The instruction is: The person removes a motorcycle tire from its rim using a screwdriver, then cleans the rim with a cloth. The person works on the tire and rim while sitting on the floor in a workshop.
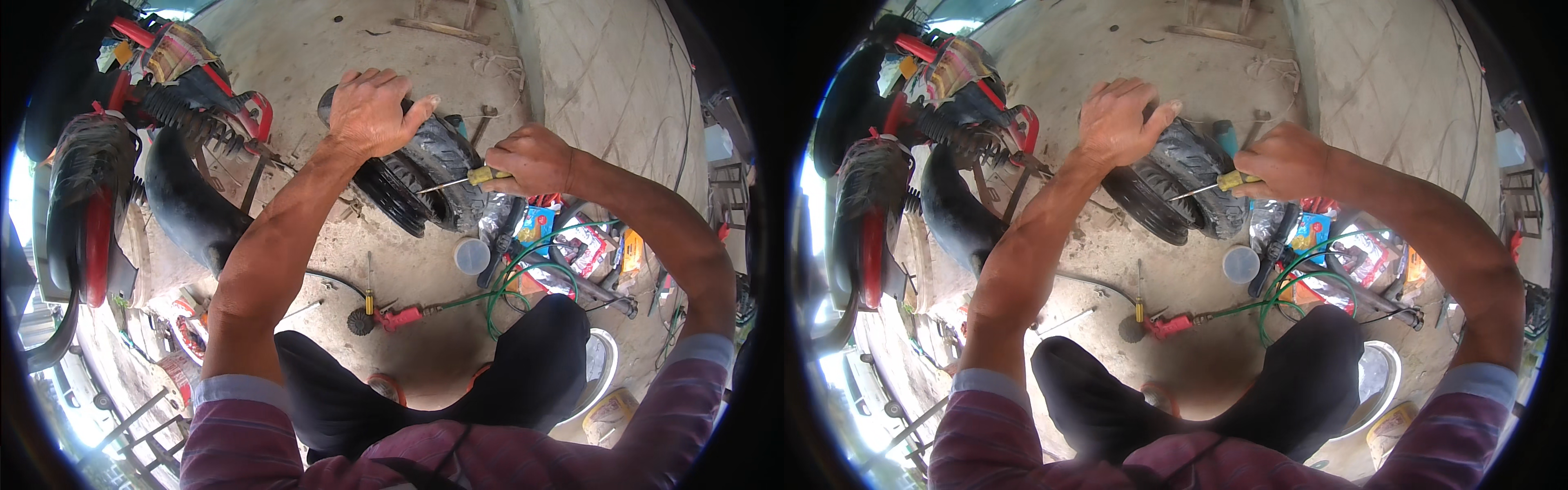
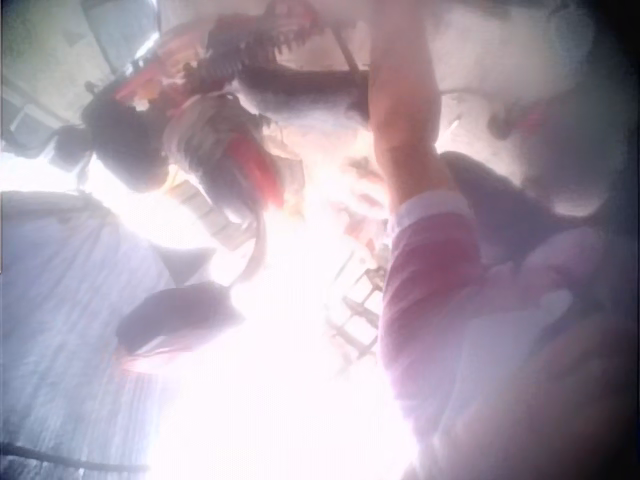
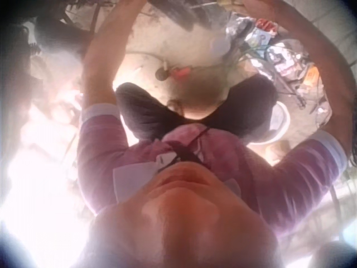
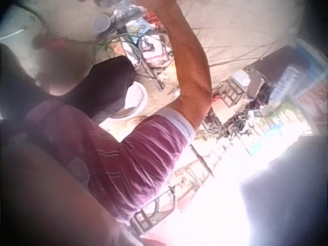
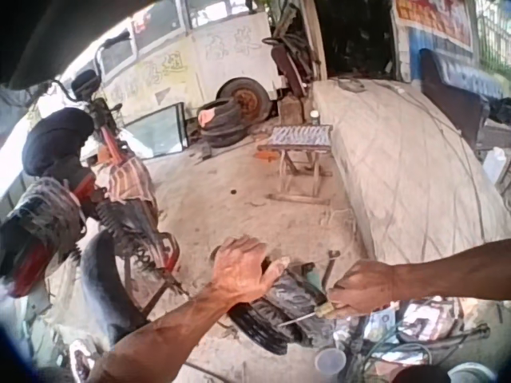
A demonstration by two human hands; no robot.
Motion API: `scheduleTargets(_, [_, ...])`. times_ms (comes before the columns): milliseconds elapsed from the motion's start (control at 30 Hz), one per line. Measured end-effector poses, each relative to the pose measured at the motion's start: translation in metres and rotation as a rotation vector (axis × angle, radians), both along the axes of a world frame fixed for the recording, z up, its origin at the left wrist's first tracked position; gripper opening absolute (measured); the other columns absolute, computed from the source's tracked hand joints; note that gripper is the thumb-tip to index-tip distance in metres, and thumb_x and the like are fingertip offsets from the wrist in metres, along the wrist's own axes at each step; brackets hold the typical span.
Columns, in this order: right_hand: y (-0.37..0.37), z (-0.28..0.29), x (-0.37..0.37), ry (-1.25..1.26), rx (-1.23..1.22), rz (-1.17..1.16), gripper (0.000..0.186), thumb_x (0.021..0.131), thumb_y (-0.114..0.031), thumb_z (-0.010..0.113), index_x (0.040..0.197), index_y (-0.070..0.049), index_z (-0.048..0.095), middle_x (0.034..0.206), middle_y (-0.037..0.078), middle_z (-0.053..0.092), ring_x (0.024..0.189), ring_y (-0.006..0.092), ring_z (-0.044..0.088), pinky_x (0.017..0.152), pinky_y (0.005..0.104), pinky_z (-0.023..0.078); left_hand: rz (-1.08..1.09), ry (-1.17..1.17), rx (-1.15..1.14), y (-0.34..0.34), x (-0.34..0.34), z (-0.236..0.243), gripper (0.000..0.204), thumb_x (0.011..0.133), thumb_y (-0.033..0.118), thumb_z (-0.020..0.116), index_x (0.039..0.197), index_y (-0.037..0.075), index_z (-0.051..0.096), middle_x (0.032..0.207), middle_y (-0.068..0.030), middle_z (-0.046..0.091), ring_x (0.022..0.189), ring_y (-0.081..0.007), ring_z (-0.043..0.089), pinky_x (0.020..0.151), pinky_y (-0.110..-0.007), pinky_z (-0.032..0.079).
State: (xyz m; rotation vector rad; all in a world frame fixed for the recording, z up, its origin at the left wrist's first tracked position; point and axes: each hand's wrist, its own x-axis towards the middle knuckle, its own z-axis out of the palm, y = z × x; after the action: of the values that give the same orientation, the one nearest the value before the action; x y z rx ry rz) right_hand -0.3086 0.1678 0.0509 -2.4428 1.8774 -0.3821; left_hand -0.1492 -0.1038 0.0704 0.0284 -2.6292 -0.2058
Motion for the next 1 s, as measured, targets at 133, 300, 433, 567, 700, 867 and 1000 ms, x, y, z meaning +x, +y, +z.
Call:
scheduleTargets(133, [-0.003, 0.014, 0.018, -0.001, 0.07, -0.01, 0.041, 0.092, -0.047, 0.082, 0.092, -0.009, 0.067, 0.072, 0.012, 0.068, 0.07, 0.0381, 0.071, 0.064, 0.0517, 0.055, -0.018, 0.026, -0.027, -0.002, 0.021, -0.002, 0.048, 0.095, 0.053, 0.074, 0.09, 0.005, 0.077, 0.095, -0.0139, 0.077, 0.098, -0.0336, 0.073, 0.094, -0.047, 0.05])
scheduleTargets(300, [-0.017, 0.0, -0.006, -0.048, 0.079, -0.033, 0.044, 0.095, -0.051, 0.078, 0.091, -0.007, 0.069, 0.074, 0.015, 0.071, 0.072, 0.0409, 0.072, 0.067, 0.0521, 0.057, 0.115, -0.4, -0.036, 0.001, -0.015, 0.02, 0.065, 0.107, 0.064, 0.051, 0.109, 0.006, 0.08, 0.115, -0.0171, 0.08, 0.116, -0.0358, 0.073, 0.11, -0.05, 0.047])
scheduleTargets(433, [0.001, 0.014, 0.022, 0.0, 0.146, -0.15, 0.046, 0.096, -0.052, 0.077, 0.094, -0.006, 0.074, 0.069, 0.018, 0.071, 0.07, 0.0423, 0.074, 0.067, 0.0542, 0.057, 0.03, -0.426, -0.05, -0.001, -0.01, 0.021, 0.062, 0.106, 0.062, 0.054, 0.121, 0.005, 0.076, 0.133, -0.0175, 0.075, 0.131, -0.0339, 0.065, 0.117, -0.053, 0.04])
scheduleTargets(567, [0.011, 0.019, 0.032, 0.022, 0.104, -0.169, 0.046, 0.096, -0.052, 0.077, 0.092, -0.006, 0.075, 0.068, 0.018, 0.071, 0.068, 0.0419, 0.074, 0.065, 0.0539, 0.058, 0.037, -0.259, -0.046, 0.007, 0.004, 0.015, 0.056, 0.104, 0.058, 0.062, 0.118, 0.006, 0.075, 0.128, -0.0149, 0.074, 0.129, -0.0342, 0.064, 0.113, -0.052, 0.044])
scheduleTargets(700, [0.0, 0.025, 0.041, 0.04, 0.096, -0.173, 0.046, 0.096, -0.052, 0.077, 0.092, -0.006, 0.075, 0.069, 0.019, 0.071, 0.067, 0.0414, 0.074, 0.065, 0.0535, 0.058, 0.095, -0.178, 0.08, -0.003, 0.018, 0.007, 0.053, 0.103, 0.056, 0.065, 0.12, 0.006, 0.074, 0.126, -0.0143, 0.071, 0.127, -0.0349, 0.062, 0.11, -0.051, 0.047])
scheduleTargets(867, [0.005, 0.028, 0.05, 0.079, 0.113, -0.21, 0.044, 0.094, -0.048, 0.08, 0.089, -0.005, 0.072, 0.071, 0.017, 0.072, 0.069, 0.0393, 0.074, 0.065, 0.0508, 0.058, -0.008, 0.193, 0.413, 0.019, 0.058, -0.002, 0.033, 0.1, 0.036, 0.075, 0.109, 0.005, 0.075, 0.118, -0.0139, 0.072, 0.115, -0.0362, 0.065, 0.103, -0.049, 0.05])
scheduleTargets(1000, [0.0, 0.027, 0.042, 0.056, 0.098, -0.227, 0.046, 0.094, -0.05, 0.08, 0.089, -0.005, 0.072, 0.069, 0.017, 0.071, 0.069, 0.0396, 0.074, 0.065, 0.0517, 0.058, -0.095, 0.176, 0.302, 0.034, 0.112, -0.017, 0.018, 0.095, 0.022, 0.079, 0.091, 0.004, 0.075, 0.104, -0.0089, 0.071, 0.1, -0.0348, 0.064, 0.094, -0.049, 0.049])
